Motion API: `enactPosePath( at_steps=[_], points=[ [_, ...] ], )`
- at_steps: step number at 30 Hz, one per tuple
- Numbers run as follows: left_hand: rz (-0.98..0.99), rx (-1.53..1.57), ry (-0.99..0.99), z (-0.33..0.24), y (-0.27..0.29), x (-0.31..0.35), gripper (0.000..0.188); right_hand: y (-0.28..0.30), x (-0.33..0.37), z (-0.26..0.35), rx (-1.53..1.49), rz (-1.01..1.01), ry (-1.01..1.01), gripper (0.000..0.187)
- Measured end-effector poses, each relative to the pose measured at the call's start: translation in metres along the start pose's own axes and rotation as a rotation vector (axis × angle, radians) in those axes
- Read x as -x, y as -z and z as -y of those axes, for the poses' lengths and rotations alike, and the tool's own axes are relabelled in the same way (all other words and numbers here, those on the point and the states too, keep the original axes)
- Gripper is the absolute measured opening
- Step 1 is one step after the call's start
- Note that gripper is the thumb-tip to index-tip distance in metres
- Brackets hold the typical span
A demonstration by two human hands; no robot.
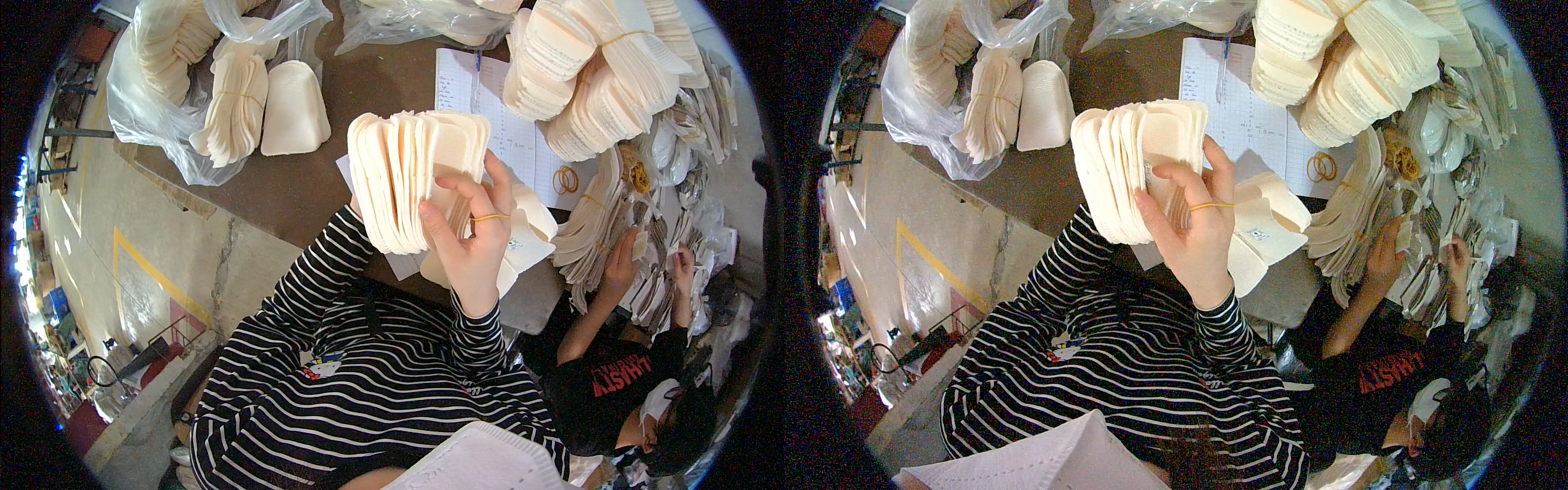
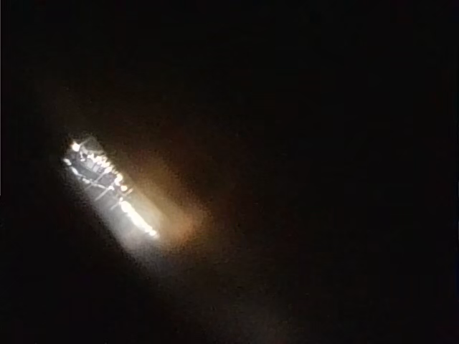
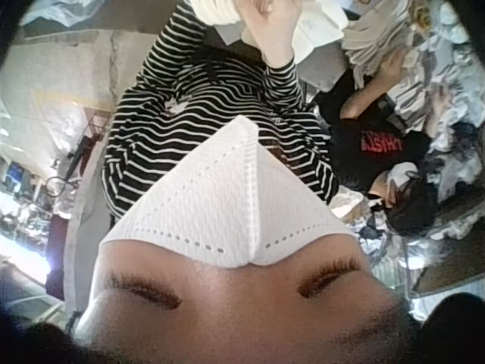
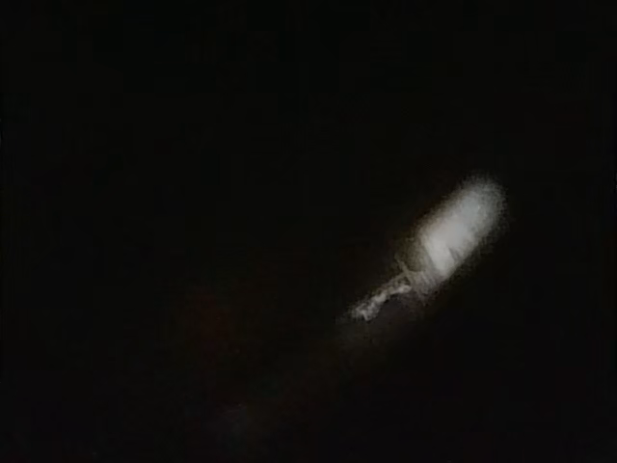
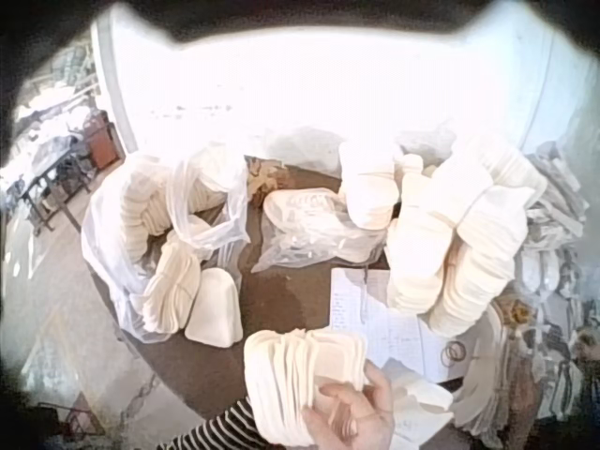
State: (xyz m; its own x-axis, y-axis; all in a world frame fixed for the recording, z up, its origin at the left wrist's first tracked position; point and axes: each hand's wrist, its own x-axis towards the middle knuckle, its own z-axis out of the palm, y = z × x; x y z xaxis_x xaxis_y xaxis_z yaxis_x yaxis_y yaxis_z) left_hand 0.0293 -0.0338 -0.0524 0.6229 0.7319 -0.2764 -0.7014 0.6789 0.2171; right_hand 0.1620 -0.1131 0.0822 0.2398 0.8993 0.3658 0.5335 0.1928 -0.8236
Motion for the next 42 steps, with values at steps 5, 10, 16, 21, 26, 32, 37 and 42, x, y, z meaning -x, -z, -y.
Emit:
enactPosePath(
  at_steps=[5,10,16,21,26,32,37,42],
  points=[
    [-0.003,0.004,-0.001,0.0,0.001,-0.001,0.054,0.001,-0.001,0.001,-0.016,0.006,0.003,0.031],
    [0.001,0.004,-0.008,0.0,0.0,-0.004,0.053,-0.003,0.002,-0.003,-0.017,-0.045,0.014,0.029],
    [-0.003,0.006,-0.017,0.001,0.0,-0.006,0.052,-0.001,0.004,-0.001,-0.019,0.035,-0.093,0.025],
    [-0.01,0.015,-0.004,0.001,0.0,-0.005,0.051,0.001,0.003,0.005,-0.036,0.015,-0.112,0.024],
    [-0.029,0.025,0.012,0.002,-0.001,-0.004,0.05,-0.004,0.006,-0.003,-0.099,-0.048,-0.119,0.024],
    [-0.046,0.033,0.028,0.002,-0.001,0.0,0.049,-0.005,0.007,-0.003,-0.066,-0.029,-0.08,0.023],
    [-0.052,0.034,0.027,0.002,-0.002,0.0,0.048,-0.004,0.01,-0.011,-0.121,-0.018,-0.093,0.021],
    [-0.064,0.032,0.027,0.003,-0.002,0.001,0.047,-0.005,0.009,-0.013,-0.102,-0.073,-0.133,0.022]
  ],
)
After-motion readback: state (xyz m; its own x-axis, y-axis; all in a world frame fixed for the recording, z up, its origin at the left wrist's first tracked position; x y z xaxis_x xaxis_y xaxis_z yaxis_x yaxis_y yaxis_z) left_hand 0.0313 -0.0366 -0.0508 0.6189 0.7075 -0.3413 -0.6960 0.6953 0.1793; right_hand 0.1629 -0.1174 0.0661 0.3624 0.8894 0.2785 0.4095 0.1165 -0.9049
